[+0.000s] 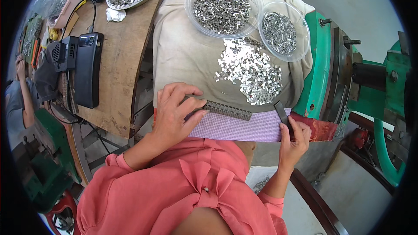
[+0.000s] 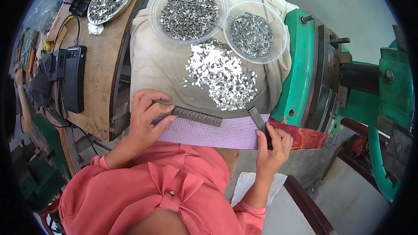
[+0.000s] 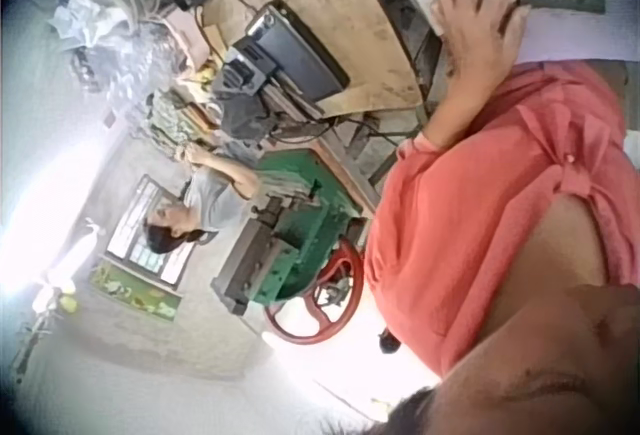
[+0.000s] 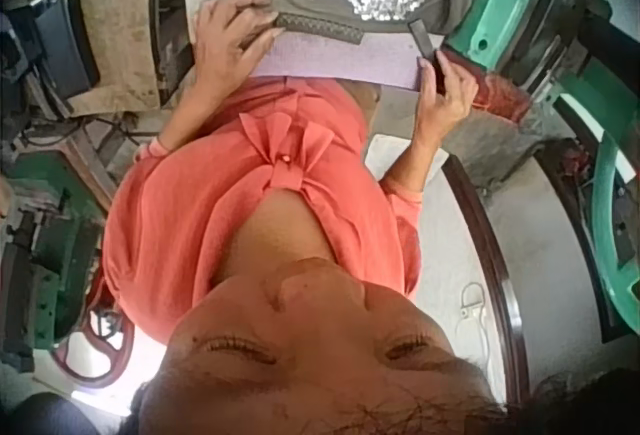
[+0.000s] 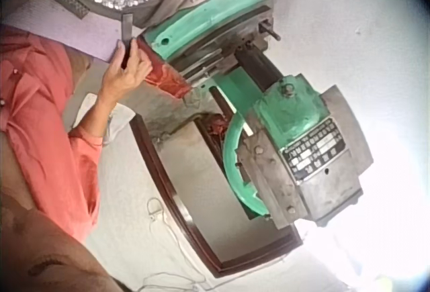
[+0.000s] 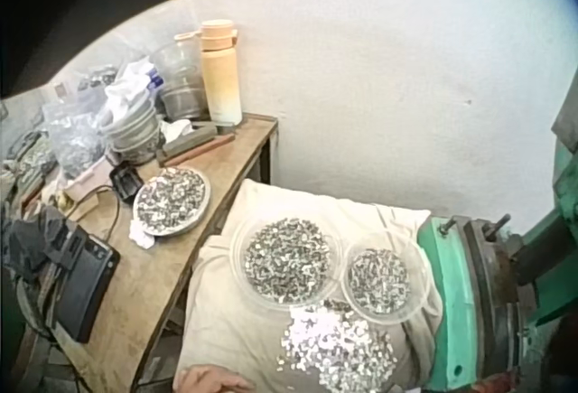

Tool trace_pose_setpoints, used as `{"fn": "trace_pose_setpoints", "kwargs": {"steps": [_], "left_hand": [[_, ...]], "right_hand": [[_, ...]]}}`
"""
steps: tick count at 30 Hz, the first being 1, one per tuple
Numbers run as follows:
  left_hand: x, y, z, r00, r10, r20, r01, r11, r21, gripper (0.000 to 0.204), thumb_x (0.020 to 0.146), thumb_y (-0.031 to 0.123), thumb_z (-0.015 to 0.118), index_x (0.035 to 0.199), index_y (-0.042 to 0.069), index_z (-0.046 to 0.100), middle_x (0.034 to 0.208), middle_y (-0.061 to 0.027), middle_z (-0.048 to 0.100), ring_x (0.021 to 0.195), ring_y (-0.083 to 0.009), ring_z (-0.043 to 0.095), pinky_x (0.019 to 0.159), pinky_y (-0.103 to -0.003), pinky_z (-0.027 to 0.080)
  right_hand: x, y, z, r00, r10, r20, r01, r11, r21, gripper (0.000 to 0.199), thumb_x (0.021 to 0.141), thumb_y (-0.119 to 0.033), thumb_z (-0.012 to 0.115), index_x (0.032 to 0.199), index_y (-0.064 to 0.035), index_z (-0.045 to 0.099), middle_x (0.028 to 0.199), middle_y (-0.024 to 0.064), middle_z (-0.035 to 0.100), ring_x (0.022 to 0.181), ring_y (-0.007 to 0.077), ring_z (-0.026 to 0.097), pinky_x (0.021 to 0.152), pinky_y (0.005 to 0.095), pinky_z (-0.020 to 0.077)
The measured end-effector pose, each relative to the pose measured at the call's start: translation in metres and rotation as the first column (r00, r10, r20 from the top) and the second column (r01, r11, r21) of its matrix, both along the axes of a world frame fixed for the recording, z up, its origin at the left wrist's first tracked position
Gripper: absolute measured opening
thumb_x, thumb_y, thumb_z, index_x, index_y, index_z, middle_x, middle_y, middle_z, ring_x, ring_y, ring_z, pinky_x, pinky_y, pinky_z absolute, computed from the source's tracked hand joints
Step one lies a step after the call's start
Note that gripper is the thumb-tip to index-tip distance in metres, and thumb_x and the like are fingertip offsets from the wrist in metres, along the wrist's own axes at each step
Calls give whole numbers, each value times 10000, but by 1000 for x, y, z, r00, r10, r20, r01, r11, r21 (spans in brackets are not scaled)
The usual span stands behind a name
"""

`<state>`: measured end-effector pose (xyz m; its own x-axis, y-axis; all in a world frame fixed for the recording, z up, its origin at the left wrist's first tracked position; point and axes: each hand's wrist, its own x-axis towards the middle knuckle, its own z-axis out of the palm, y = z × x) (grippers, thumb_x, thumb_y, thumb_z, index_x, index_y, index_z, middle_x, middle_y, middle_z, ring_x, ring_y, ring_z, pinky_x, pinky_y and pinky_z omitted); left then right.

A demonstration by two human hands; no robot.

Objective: Manually inserting metal rivets into holes on a fabric strip and then using a machine to secure them.

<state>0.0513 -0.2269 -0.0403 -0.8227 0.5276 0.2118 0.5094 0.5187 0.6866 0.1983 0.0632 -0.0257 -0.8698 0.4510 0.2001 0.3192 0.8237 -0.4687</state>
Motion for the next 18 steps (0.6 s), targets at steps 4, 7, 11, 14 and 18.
{"fn": "trace_pose_setpoints", "kwargs": {"steps": [4,7,11,14,18], "left_hand": [[1,2,-1,1000,-6,7,5,1000,12,238,741,170,795,952,125,695,1138,-35,621,1071,-260,542,875,-395,374],[6,4,-3,995,-12,-100,11,1000,-7,267,751,173,780,1006,145,706,1158,-36,615,1098,-259,544,911,-385,387],[19,14,5,911,-118,-396,80,991,-109,330,849,193,667,1172,246,706,1254,-15,604,1195,-232,517,991,-356,386],[21,23,5,869,-245,-430,135,953,-270,371,830,250,706,1195,320,709,1290,-21,587,1250,-241,432,1002,-369,380],[22,28,0,847,-284,-450,141,935,-325,345,873,282,655,1212,334,698,1375,-24,534,1291,-239,383,1034,-369,349]], "right_hand": [[-4,-4,6,997,-64,39,69,988,-141,329,769,6,804,1089,-37,739,933,93,633,836,215,601,722,332,491],[-7,-4,7,998,-55,27,58,990,-130,303,779,-1,802,1074,-31,737,944,96,636,823,203,604,699,317,494],[-5,-1,5,1000,-3,-6,3,999,-43,312,783,0,799,1087,-33,738,955,97,633,813,198,605,692,310,496],[-1,0,6,1000,-14,-6,14,998,-59,329,779,0,802,1100,-34,739,961,99,629,816,200,608,698,311,499],[2,2,7,998,-43,43,48,992,-121,330,787,3,795,1110,-34,738,969,102,628,819,202,611,702,311,504]]}}
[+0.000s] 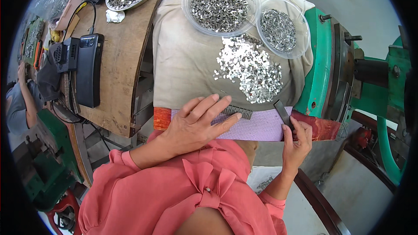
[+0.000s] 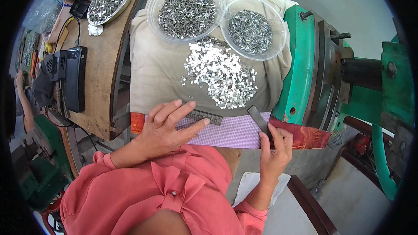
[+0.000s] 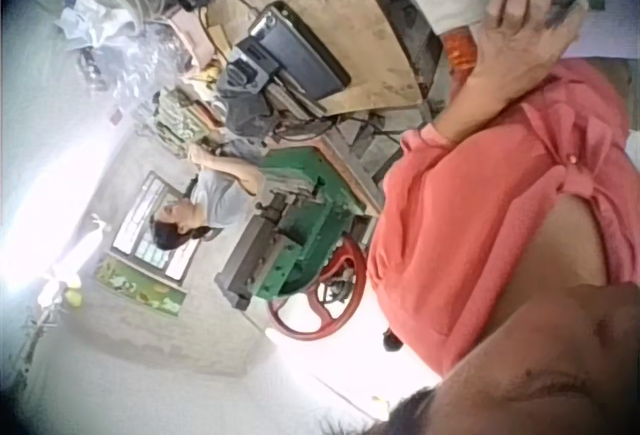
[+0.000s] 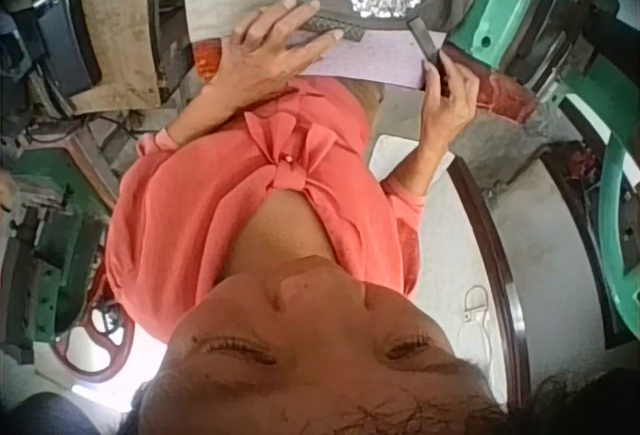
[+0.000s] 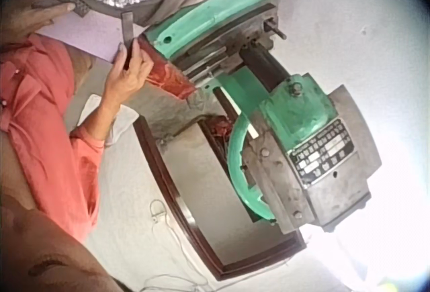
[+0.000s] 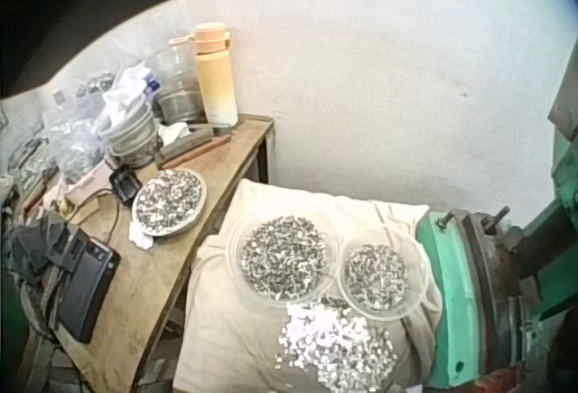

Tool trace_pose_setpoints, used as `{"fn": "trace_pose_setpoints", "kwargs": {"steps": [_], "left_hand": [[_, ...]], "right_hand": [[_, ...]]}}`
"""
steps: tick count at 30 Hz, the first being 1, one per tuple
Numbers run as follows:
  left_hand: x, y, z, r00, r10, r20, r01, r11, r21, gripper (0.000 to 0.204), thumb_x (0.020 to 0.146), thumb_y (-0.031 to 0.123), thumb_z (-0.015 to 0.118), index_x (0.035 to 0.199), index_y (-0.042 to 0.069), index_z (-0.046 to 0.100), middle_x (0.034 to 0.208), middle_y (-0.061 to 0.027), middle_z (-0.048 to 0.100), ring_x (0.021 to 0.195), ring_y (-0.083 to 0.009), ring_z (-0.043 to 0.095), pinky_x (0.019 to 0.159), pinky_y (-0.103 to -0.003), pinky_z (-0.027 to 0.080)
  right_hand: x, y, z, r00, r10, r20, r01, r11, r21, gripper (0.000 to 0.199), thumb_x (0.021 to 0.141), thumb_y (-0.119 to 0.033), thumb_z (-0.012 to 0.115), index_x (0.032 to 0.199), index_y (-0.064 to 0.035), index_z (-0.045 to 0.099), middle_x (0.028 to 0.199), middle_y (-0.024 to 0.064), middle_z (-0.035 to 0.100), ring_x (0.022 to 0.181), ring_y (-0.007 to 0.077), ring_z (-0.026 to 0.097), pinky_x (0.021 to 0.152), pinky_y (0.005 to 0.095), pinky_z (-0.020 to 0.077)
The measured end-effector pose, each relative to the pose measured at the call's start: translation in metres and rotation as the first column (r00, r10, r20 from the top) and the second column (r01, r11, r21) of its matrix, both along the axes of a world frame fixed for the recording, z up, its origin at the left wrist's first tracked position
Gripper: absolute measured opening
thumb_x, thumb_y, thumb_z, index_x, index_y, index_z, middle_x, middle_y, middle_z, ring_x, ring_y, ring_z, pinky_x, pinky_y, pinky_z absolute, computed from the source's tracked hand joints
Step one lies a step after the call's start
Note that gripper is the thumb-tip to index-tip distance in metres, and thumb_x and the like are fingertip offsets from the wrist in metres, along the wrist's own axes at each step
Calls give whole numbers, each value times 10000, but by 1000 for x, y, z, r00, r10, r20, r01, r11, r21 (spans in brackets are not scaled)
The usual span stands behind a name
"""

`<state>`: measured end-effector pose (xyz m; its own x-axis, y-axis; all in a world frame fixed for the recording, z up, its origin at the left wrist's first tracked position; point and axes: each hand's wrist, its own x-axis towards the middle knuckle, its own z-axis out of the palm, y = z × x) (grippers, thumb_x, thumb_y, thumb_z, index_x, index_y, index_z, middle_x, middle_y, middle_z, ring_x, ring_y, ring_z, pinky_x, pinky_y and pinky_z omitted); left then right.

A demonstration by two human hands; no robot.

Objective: Manually inserting metal rivets into holes on a fabric strip and then using a machine to secure them.

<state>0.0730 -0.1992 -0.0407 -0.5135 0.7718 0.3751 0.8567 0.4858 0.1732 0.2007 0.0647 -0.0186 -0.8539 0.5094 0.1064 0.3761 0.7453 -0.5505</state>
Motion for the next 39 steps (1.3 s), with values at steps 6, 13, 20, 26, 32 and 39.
{"fn": "trace_pose_setpoints", "kwargs": {"steps": [6,13,20,26,32,39], "left_hand": [[0,2,1,999,7,31,-6,1000,-25,378,840,272,697,1213,340,697,1410,-28,497,1282,-243,390,1053,-364,334],[-8,-20,9,934,94,345,-183,954,235,369,752,135,796,1107,127,695,1114,-99,574,1026,-292,532,866,-391,446],[-21,-30,16,818,180,546,-359,902,240,136,843,105,718,909,25,630,951,-128,534,843,-309,542,736,-392,447],[-23,-23,17,808,193,557,-347,920,184,128,875,119,695,871,26,607,942,-130,525,842,-310,534,740,-389,433],[-25,-17,18,796,176,579,-315,938,148,158,842,141,726,849,46,600,951,-115,536,868,-309,539,765,-397,410],[-28,-14,21,774,189,604,-308,946,98,169,822,139,738,828,55,591,959,-106,545,888,-305,542,772,-394,396]], "right_hand": [[-5,-1,3,999,30,-11,-30,999,-16,283,812,21,768,1089,-17,725,977,100,638,795,188,616,669,294,513],[-14,-20,18,982,147,-120,-153,987,-43,275,778,28,789,1043,-1,720,967,103,649,792,204,618,655,314,506],[-62,-57,21,865,488,-117,-488,872,25,340,721,-11,821,1043,-33,716,948,93,639,807,269,606,683,368,502],[-78,-71,15,822,559,-109,-560,828,25,353,728,-32,816,1062,-35,700,943,84,622,807,263,600,668,373,502],[-77,-73,17,833,548,-76,-548,836,21,357,731,-36,814,1069,-38,700,949,82,616,811,262,596,666,374,501],[-66,-68,18,914,397,-87,-399,917,-13,364,728,-65,830,1074,-30,724,918,82,617,809,256,591,692,368,489]]}}
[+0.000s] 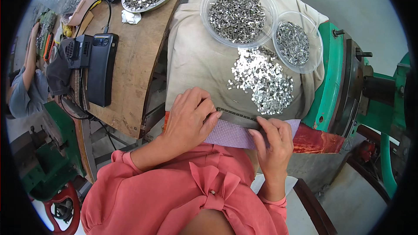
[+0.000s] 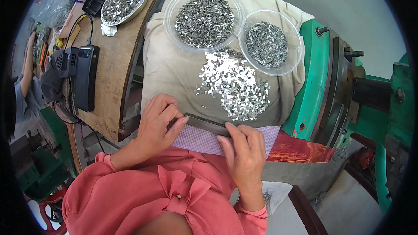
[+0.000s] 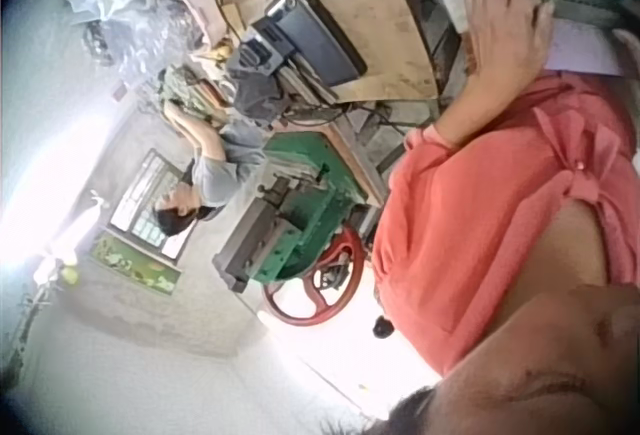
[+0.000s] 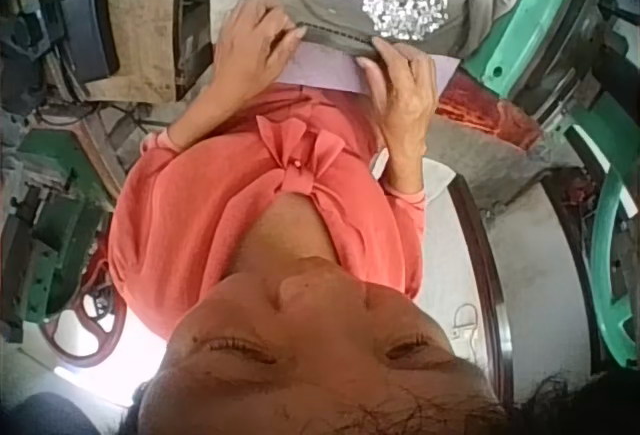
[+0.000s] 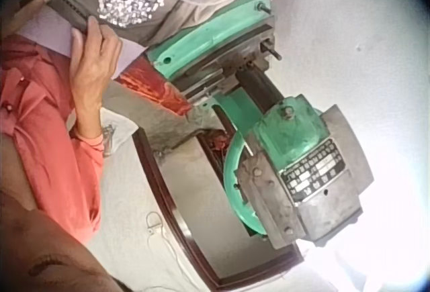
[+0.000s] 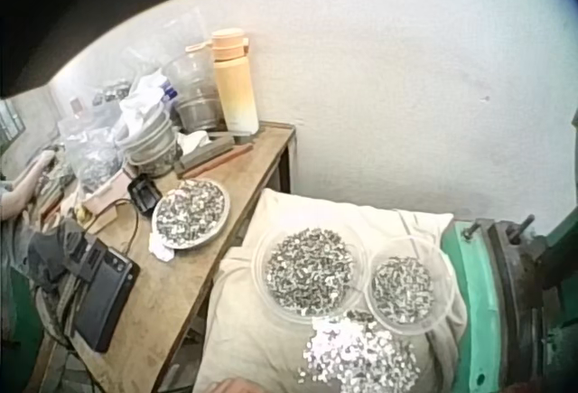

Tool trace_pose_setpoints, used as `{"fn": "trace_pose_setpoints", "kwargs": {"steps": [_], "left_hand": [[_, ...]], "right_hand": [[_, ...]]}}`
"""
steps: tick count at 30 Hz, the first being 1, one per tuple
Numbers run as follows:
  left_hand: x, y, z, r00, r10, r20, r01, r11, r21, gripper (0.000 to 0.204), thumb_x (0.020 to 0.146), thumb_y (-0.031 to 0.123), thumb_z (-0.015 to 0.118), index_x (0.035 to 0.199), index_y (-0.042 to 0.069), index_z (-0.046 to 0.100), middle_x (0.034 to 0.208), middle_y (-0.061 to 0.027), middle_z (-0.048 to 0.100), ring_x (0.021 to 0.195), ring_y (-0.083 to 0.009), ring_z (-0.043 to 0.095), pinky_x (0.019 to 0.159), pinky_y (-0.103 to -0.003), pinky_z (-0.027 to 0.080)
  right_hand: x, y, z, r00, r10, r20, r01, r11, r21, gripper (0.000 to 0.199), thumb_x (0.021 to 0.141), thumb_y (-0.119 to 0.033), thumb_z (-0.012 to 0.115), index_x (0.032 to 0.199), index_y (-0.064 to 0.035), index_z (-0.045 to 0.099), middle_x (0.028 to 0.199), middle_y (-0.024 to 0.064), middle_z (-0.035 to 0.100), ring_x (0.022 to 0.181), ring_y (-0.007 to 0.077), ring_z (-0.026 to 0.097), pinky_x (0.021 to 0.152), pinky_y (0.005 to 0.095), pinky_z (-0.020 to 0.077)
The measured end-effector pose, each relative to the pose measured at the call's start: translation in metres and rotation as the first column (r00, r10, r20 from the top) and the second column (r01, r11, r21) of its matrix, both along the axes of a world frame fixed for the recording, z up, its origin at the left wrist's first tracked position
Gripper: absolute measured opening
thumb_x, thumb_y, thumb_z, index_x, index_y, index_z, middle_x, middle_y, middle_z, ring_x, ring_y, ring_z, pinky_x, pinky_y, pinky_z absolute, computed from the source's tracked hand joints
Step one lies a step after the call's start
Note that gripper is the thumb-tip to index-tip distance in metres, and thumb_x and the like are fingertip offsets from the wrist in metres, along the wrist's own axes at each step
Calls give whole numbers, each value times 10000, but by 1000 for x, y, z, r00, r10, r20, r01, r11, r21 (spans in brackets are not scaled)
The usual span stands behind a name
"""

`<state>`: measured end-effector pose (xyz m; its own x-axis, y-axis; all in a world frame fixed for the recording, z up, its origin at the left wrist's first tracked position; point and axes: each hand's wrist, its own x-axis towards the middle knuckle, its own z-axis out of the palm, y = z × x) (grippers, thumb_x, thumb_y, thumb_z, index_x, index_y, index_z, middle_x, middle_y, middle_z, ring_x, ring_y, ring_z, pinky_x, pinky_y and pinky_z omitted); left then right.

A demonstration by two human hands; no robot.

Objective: Manually inserting metal rivets into holes on a fabric strip and then using a machine to secure them.

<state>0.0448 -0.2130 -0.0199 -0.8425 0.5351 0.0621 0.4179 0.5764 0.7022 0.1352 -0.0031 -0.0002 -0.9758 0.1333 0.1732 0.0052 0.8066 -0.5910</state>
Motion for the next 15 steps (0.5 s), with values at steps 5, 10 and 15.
{"fn": "trace_pose_setpoints", "kwargs": {"steps": [5,10,15], "left_hand": [[-1,-1,4,999,-10,35,11,1000,-18,180,800,124,756,842,50,597,980,-108,554,906,-311,545,787,-396,407],[-6,-4,6,998,-29,58,28,999,24,224,759,108,795,929,44,663,1029,-108,575,945,-307,555,805,-389,430],[-8,-14,7,976,-206,71,206,979,6,327,709,132,824,1011,68,716,1018,-84,601,893,-274,568,782,-376,423]], "right_hand": [[15,-7,-12,985,-165,46,166,986,-16,344,731,-86,841,1057,-30,746,890,80,626,795,253,591,688,363,485],[18,-5,-17,977,-212,-11,210,974,-80,305,725,-79,846,1015,-41,760,873,68,639,779,250,593,679,354,485],[22,0,-22,992,-98,-76,81,976,-202,276,677,-11,854,913,-44,716,907,89,705,826,256,641,711,352,500]]}}
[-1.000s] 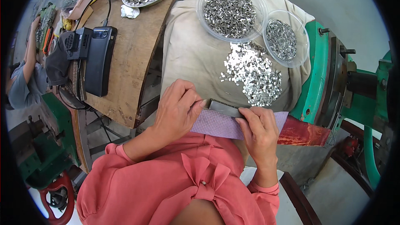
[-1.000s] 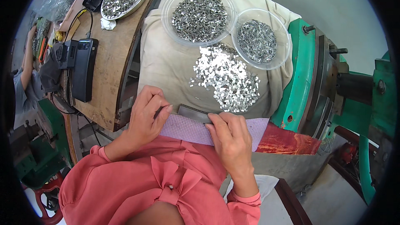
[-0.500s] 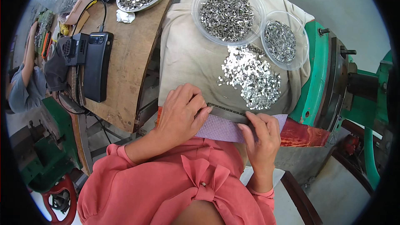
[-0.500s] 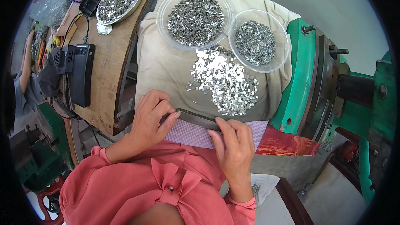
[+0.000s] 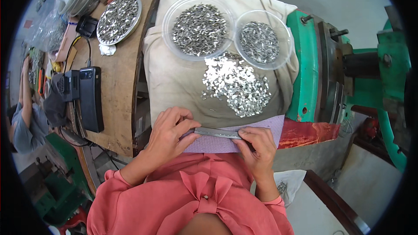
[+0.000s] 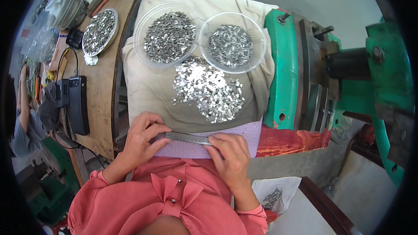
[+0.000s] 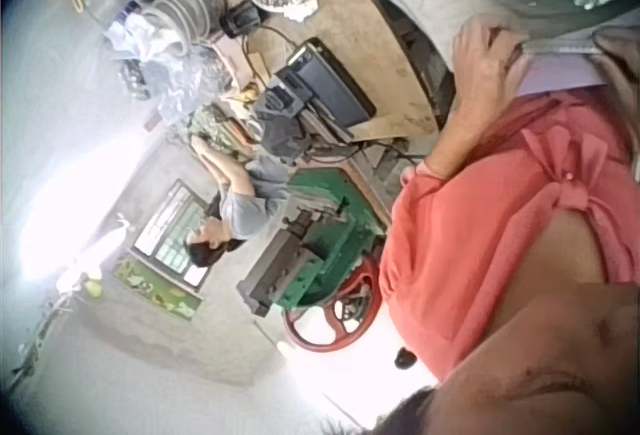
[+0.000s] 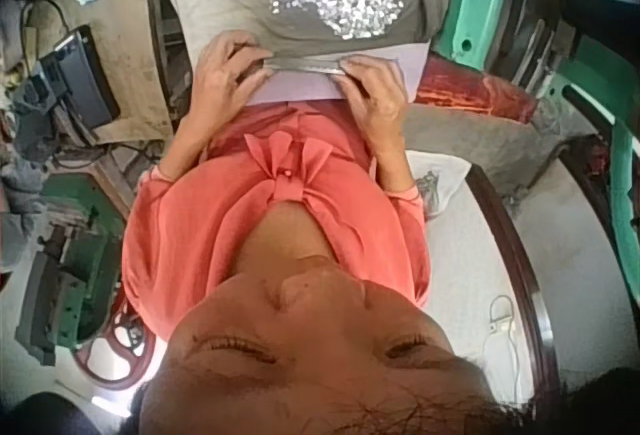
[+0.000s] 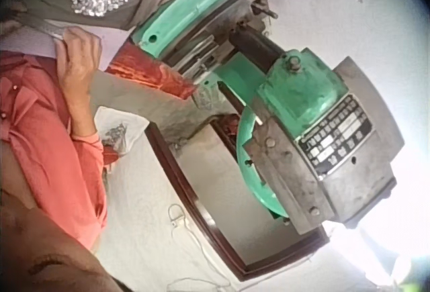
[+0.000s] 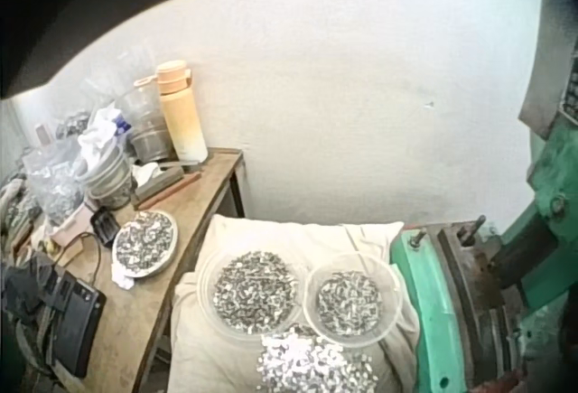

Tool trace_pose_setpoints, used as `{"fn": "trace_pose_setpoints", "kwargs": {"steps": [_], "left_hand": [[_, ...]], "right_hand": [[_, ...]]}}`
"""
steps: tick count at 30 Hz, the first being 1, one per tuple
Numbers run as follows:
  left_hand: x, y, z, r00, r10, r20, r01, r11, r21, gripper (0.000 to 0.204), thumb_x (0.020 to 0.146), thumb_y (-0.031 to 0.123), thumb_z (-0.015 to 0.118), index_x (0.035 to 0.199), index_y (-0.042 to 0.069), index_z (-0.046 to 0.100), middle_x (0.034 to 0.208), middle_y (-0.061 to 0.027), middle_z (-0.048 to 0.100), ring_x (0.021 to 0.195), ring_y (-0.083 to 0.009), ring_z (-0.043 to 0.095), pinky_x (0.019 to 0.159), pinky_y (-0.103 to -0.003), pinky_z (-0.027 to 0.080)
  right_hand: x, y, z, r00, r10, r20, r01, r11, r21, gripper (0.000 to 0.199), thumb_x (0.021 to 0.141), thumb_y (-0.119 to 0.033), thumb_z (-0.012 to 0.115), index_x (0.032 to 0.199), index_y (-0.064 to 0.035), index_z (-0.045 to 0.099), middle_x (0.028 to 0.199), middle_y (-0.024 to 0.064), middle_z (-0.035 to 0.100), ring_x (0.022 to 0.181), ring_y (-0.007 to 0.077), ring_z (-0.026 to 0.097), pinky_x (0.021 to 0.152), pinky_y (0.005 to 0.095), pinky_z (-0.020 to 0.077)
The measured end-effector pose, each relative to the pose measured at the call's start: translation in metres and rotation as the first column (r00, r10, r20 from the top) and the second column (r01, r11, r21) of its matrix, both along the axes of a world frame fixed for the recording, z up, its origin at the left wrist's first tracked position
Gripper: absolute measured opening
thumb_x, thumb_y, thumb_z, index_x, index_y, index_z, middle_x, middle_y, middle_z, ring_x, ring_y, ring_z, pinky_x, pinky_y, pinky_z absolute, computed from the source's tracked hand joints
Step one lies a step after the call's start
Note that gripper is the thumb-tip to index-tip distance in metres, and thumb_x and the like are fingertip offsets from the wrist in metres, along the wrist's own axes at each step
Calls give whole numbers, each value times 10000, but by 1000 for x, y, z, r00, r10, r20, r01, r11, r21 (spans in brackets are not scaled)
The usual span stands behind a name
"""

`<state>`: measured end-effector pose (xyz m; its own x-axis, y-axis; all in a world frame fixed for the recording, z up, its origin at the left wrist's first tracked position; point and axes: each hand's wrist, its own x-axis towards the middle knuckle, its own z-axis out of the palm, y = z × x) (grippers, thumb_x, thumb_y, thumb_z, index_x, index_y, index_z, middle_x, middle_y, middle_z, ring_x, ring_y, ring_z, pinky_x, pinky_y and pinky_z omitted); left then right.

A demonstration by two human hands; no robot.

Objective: Manually inserting metal rivets into holes on a fabric strip and then using a machine to secure them.

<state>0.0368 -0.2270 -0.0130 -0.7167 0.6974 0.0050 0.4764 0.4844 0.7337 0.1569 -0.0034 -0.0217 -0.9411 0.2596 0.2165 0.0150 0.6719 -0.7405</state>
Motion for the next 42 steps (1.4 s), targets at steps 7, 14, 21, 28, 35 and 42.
{"fn": "trace_pose_setpoints", "kwargs": {"steps": [7,14,21,28,35,42], "left_hand": [[-7,9,16,960,-122,-252,122,992,-14,336,683,167,835,988,89,718,979,-60,618,831,-243,573,732,-370,392],[-33,86,75,804,-318,-502,370,929,5,319,718,174,791,1011,97,693,1035,-6,608,869,-197,575,722,-355,394],[-59,231,95,498,-481,-721,699,715,6,214,753,176,753,921,89,651,964,-20,573,874,-199,575,722,-342,451],[-61,304,93,174,-538,-824,784,582,-214,98,809,192,647,835,99,630,913,-11,543,902,-177,604,743,-325,508],[-44,310,101,-157,-536,-830,756,476,-450,121,791,202,630,730,105,671,828,9,590,822,-170,634,743,-306,500],[-45,295,90,-96,-551,-829,779,477,-407,130,786,198,620,768,76,658,857,-12,594,858,-184,628,770,-309,494]], "right_hand": [[4,17,6,992,77,-97,-74,997,33,374,685,-43,850,1018,-31,680,933,103,702,821,280,642,701,363,506],[29,62,51,975,-89,-201,114,987,116,312,728,-25,816,1026,-31,723,949,101,671,802,279,628,695,379,511],[56,117,59,806,-386,-449,529,810,254,311,748,58,786,1042,-18,718,979,129,666,843,238,664,640,308,546],[56,123,46,725,-510,-463,623,773,125,269,736,74,780,981,-2,697,932,109,648,689,161,647,545,270,549],[57,96,40,703,-545,-456,655,746,118,255,693,51,815,904,-7,686,818,87,625,607,162,612,508,275,508],[35,106,34,692,-582,-427,641,768,-8,262,729,55,817,959,9,700,841,92,628,630,161,622,550,280,519]]}}
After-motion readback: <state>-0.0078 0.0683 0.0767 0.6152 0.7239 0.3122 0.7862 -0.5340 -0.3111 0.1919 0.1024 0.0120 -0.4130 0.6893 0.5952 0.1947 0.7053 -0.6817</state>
